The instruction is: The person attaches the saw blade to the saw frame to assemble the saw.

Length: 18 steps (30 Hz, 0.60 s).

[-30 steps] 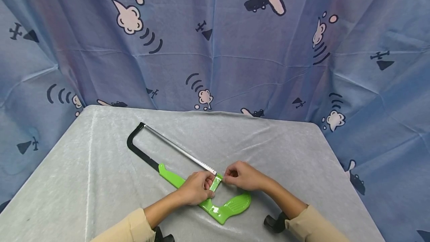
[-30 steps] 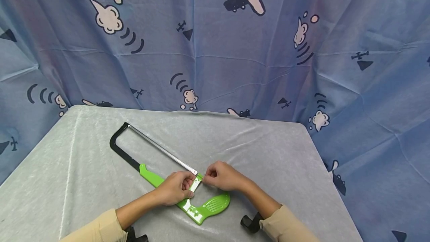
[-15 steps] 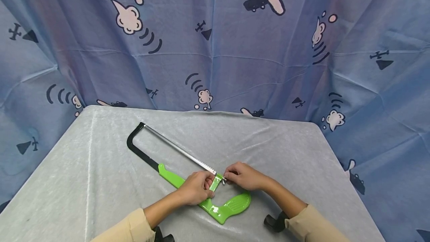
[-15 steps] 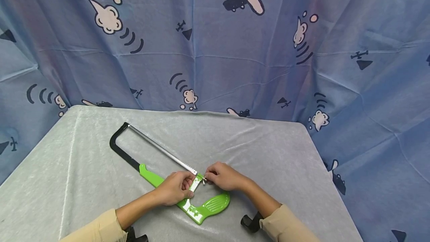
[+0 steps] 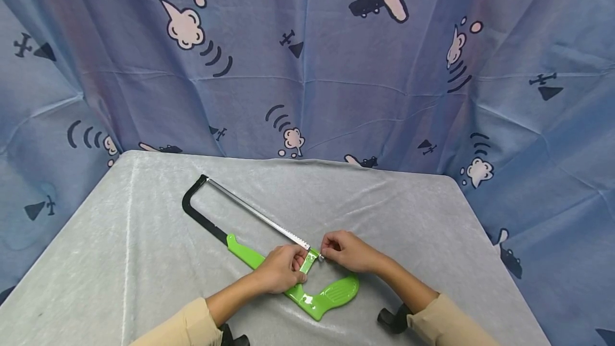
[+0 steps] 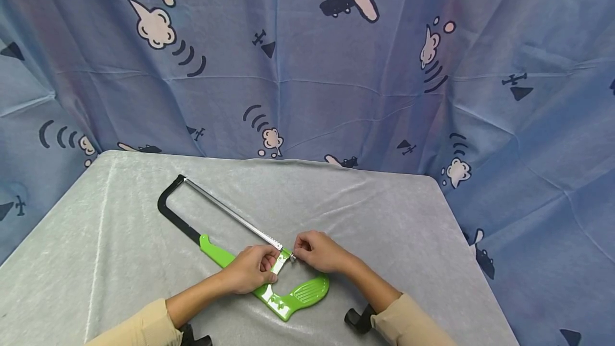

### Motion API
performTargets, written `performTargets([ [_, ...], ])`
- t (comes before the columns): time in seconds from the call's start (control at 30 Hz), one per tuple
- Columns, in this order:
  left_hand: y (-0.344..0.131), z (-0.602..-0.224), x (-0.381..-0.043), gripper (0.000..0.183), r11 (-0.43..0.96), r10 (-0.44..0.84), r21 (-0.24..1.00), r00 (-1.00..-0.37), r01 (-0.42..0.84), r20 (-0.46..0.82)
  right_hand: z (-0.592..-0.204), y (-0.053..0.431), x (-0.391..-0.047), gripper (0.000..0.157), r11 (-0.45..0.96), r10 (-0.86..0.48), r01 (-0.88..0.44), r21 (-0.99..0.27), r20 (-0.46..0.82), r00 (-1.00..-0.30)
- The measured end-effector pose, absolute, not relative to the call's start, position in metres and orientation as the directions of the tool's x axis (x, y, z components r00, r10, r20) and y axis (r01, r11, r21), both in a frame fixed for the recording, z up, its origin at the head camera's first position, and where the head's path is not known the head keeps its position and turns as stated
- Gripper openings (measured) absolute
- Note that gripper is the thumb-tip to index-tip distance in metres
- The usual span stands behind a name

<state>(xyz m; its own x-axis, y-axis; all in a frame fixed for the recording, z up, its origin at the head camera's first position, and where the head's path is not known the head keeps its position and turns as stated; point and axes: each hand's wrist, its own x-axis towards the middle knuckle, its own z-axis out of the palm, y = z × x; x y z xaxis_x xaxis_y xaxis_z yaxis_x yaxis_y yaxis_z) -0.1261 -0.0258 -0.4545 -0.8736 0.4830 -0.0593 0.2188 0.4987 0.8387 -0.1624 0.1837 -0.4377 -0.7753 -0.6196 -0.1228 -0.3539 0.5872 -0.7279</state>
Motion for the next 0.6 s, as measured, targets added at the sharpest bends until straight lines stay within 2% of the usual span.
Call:
performTargets([
  [0.3, -0.0262, -0.4549, -0.1264, 0.029, 0.499, 0.484, 0.84, -0.873, 0.213, -0.066, -0.4358, 0.1822, -0.1609, 0.015, 0.59, -0.611, -0.347, -0.729, -0.123, -0.782],
  [0.47, -0.0262, -0.4549, -0.1261, 0.028, 0.495, 0.485, 0.841, -0.873, 0.219, -0.057, -0.4354, 0.1798, -0.1593, 0.024, 0.62, -0.609, -0.385, -0.684, -0.111, -0.785],
  [0.6, -0.0261, -0.4547, -0.1259, 0.028, 0.496, 0.484, 0.839, -0.874, 0.225, -0.052, -0.4345, 0.1785, -0.1585, 0.023, 0.639, -0.605, -0.397, -0.659, -0.111, -0.788],
])
